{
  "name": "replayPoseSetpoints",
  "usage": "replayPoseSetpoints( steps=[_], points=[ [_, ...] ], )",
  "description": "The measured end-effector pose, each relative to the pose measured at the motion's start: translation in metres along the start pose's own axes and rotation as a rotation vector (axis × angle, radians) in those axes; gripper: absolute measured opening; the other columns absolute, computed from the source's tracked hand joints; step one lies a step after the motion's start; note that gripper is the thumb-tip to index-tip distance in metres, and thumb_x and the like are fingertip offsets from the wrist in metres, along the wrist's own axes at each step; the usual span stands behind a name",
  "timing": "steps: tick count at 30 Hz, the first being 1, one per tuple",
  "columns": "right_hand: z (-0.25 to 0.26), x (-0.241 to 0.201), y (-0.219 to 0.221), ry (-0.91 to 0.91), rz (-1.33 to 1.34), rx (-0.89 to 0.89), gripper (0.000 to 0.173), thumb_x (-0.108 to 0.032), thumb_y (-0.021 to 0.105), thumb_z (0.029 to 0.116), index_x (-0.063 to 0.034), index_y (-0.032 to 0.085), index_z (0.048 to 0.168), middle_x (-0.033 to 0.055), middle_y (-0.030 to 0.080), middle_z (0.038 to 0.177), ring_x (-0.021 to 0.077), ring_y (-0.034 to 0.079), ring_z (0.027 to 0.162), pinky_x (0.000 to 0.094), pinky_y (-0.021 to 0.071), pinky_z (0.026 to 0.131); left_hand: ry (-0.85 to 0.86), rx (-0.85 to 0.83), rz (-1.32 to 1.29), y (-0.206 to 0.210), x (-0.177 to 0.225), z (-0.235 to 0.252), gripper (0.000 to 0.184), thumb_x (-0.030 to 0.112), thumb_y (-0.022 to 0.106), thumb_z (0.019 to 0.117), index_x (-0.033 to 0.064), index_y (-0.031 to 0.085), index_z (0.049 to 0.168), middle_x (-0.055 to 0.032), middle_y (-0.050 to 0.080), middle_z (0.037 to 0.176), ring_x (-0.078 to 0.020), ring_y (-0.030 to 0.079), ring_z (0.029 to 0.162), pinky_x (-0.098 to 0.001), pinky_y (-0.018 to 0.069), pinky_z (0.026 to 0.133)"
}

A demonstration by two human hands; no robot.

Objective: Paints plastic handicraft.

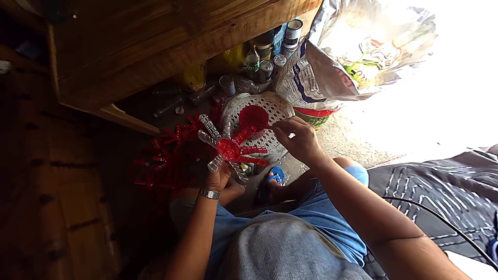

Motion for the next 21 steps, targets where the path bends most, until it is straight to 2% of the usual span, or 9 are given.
replayPoseSetpoints(
  steps=[4, 7, 13, 18, 21],
  points=[
    [-0.002, 0.002, 0.003, -0.002, -0.013, -0.037, 0.016, -0.014, 0.066, 0.0954, -0.0029, 0.076, 0.1, 0.007, 0.071, 0.091, 0.0102, 0.068, 0.081, 0.0237, 0.0583, 0.075, 0.001, -0.002, 0.007, 0.001, 0.001, -0.001, 0.017, 0.026, 0.066, 0.0935, 0.0105, 0.067, 0.101, -0.0082, 0.075, 0.092, -0.0186, 0.073, 0.081, -0.0351, 0.062, 0.074],
    [-0.002, -0.005, -0.004, -0.01, -0.032, -0.006, 0.015, -0.013, 0.066, 0.0934, -0.0023, 0.076, 0.097, 0.0072, 0.07, 0.089, 0.0093, 0.066, 0.079, 0.0219, 0.0566, 0.072, 0.007, -0.003, 0.008, 0.0, 0.001, 0.0, 0.02, 0.028, 0.072, 0.0895, 0.011, 0.068, 0.099, -0.0081, 0.075, 0.091, -0.0184, 0.073, 0.08, -0.0347, 0.0619, 0.074],
    [0.006, -0.002, 0.003, 0.0, -0.035, -0.039, 0.016, -0.016, 0.067, 0.0964, -0.0039, 0.077, 0.101, 0.0069, 0.072, 0.091, 0.0112, 0.067, 0.08, 0.0252, 0.0576, 0.073, 0.016, -0.019, 0.001, -0.001, -0.001, 0.003, 0.042, 0.036, 0.086, 0.0769, 0.0102, 0.067, 0.104, -0.0094, 0.074, 0.094, -0.0202, 0.073, 0.082, -0.0363, 0.0623, 0.073],
    [-0.004, -0.007, -0.004, -0.031, -0.057, -0.025, 0.015, -0.014, 0.066, 0.093, -0.0036, 0.077, 0.095, 0.0059, 0.07, 0.087, 0.0107, 0.066, 0.08, 0.0238, 0.0565, 0.073, 0.022, -0.015, 0.04, 0.003, 0.002, 0.002, 0.048, 0.042, 0.085, 0.0766, 0.0113, 0.065, 0.107, -0.0083, 0.074, 0.095, -0.0198, 0.073, 0.083, -0.0364, 0.0621, 0.075],
    [-0.002, -0.01, -0.007, -0.038, -0.033, 0.012, 0.014, -0.012, 0.066, 0.0927, -0.002, 0.076, 0.095, 0.0068, 0.07, 0.088, 0.0095, 0.066, 0.081, 0.0225, 0.0573, 0.073, 0.021, -0.007, 0.04, 0.002, 0.001, 0.002, 0.048, 0.04, 0.086, 0.0761, 0.0111, 0.065, 0.107, -0.0088, 0.074, 0.096, -0.0204, 0.073, 0.084, -0.0368, 0.0624, 0.075]
  ],
)
Point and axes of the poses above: each hand's wrist, its own z-axis towards the middle knuckle, its own y-axis out of the palm, x = y × z, the point moved 6 cm from there along z, towards the middle knuckle
